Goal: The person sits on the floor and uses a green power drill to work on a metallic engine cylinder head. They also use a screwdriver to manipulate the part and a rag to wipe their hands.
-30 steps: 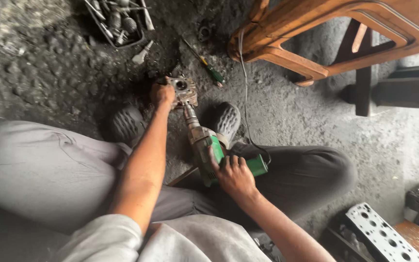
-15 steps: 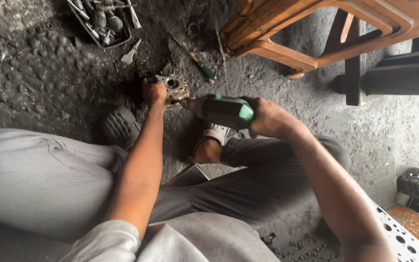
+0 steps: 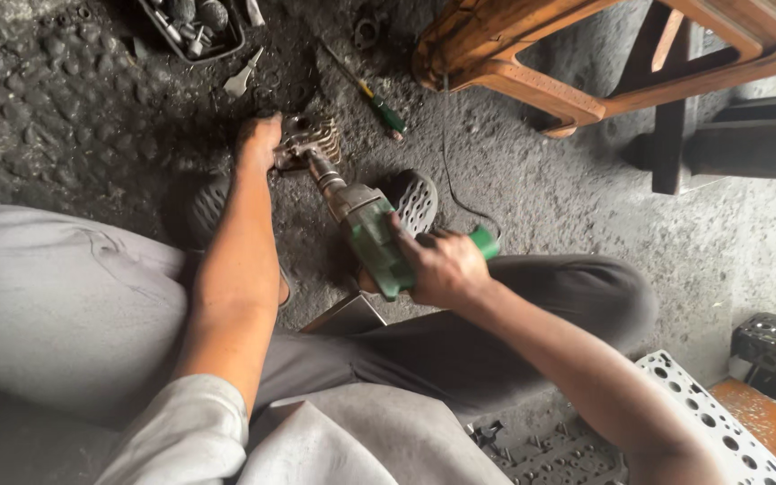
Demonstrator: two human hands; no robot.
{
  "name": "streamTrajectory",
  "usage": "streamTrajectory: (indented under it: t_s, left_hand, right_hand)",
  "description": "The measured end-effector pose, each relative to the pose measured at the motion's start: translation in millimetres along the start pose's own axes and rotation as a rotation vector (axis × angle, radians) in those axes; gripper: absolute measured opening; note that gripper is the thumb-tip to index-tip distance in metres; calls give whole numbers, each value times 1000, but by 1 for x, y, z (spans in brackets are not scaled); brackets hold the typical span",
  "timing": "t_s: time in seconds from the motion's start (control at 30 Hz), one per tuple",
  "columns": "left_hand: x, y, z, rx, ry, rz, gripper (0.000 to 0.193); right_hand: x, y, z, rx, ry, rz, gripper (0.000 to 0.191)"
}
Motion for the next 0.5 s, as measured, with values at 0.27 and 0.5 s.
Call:
streamTrajectory:
  t_s: [0.27, 0.5]
  left_hand:
    - [3, -4, -12, -83, -42, -45, 52]
    - [11, 12, 1, 29, -257, 270, 49]
  right_hand:
    - [-81, -9, -28, -69, 66, -578, 100]
    - [-119, -6, -39, -44, 108, -636, 91]
Point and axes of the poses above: each hand's wrist, its own z-axis away from the middle knuckle, its own y-axis out of the palm, x = y × z, the point moved 9 cm from there along -z, towards the middle knuckle, and after that the axes turned 10 degrees about -x, right-handed, at the moved point
